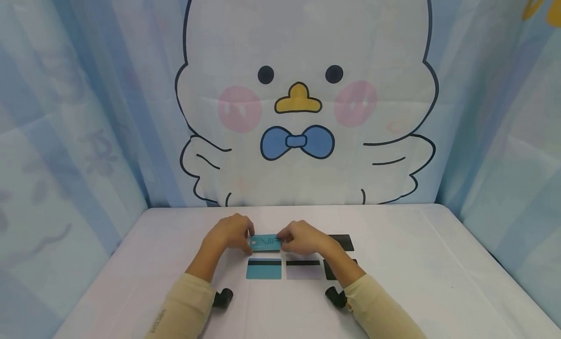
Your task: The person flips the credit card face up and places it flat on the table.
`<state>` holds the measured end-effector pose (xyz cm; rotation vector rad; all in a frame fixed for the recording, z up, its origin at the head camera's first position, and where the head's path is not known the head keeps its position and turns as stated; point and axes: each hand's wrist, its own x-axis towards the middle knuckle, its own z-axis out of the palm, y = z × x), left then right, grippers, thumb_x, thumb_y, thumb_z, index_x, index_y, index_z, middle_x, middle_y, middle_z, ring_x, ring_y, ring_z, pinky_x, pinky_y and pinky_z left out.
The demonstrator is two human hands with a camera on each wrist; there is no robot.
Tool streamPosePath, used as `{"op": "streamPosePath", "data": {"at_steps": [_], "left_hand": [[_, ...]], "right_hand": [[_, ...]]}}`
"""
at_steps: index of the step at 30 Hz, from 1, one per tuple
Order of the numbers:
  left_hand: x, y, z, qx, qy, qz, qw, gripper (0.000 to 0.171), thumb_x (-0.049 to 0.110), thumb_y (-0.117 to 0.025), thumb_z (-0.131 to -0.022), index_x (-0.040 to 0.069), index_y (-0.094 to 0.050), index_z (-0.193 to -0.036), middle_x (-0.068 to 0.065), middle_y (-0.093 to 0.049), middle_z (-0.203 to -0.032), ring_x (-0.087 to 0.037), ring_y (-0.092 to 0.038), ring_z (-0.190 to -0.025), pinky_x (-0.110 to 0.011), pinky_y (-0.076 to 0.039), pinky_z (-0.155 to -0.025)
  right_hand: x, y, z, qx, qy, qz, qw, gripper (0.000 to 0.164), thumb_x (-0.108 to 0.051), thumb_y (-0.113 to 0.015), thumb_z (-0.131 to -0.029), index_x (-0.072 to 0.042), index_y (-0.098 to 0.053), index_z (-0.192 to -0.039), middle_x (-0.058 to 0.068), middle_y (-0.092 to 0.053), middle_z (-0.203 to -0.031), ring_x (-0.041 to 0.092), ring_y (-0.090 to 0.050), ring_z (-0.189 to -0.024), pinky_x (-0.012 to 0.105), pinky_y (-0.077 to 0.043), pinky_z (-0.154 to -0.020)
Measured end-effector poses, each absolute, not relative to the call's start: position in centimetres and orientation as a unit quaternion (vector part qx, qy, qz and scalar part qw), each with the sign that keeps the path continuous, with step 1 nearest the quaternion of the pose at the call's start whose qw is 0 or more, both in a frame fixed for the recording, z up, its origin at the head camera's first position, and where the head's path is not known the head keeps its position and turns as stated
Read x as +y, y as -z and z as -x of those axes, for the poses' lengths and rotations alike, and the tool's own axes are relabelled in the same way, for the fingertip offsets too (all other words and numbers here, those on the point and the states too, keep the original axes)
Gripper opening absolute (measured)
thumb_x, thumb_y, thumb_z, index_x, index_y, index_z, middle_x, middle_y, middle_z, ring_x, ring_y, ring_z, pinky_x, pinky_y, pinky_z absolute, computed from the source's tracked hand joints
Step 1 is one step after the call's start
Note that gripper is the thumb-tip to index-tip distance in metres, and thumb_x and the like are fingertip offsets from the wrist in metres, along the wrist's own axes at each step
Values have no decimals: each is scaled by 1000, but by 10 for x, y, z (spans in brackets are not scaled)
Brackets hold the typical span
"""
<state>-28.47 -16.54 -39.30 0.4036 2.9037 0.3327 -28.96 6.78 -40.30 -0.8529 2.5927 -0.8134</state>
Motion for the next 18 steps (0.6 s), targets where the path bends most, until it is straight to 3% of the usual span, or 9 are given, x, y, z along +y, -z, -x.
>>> {"op": "streamPosePath", "data": {"at_steps": [18], "left_hand": [[-164,396,286,982,-103,-126,97,45,26,-95,-75,12,-78,-115,0,-70,-93,-17,-61,-83,-40,-56,-82]], "right_hand": [[68,404,290,905,276,290,143,33,-7,-69,-95,1,-72,-127,12,-75,-121,19,-61,-96,43,-56,-94]]}}
